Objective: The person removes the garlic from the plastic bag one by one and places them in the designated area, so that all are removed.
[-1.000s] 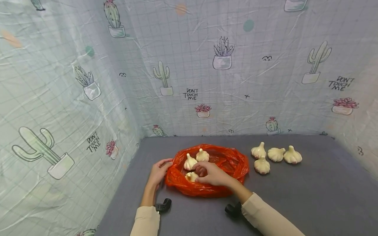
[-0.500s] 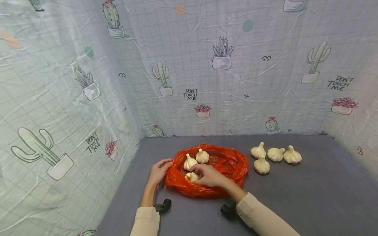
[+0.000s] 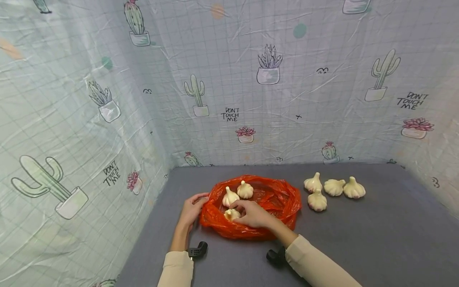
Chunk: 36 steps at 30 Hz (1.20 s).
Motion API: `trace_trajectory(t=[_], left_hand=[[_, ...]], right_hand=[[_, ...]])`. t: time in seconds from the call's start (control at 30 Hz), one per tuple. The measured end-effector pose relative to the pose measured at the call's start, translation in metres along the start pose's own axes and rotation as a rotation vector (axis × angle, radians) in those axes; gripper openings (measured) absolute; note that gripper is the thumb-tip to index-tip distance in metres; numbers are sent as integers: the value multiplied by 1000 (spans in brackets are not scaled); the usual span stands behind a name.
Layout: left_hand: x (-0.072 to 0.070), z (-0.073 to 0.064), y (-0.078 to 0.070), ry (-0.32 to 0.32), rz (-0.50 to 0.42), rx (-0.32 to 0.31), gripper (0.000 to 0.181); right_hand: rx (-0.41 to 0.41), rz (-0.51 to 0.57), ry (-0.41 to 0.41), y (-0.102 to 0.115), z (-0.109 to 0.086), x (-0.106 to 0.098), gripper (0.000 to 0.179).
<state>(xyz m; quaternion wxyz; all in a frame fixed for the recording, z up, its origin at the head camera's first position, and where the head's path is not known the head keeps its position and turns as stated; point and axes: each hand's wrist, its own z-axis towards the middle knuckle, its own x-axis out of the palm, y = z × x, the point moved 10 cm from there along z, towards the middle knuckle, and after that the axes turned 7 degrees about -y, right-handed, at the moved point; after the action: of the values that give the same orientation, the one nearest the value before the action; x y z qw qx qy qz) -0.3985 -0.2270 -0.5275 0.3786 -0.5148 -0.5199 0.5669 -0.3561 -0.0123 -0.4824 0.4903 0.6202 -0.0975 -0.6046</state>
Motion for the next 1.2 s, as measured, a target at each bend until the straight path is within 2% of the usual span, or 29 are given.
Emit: trace_trajectory(t=[0.63, 1.2], left_hand=[[0, 0, 1, -1, -3, 2, 28], [1, -2, 0, 6, -5, -8, 29]], right_hand=[[52, 107, -47, -5, -10, -19, 40], [84, 49, -145, -11, -23, -50, 47]])
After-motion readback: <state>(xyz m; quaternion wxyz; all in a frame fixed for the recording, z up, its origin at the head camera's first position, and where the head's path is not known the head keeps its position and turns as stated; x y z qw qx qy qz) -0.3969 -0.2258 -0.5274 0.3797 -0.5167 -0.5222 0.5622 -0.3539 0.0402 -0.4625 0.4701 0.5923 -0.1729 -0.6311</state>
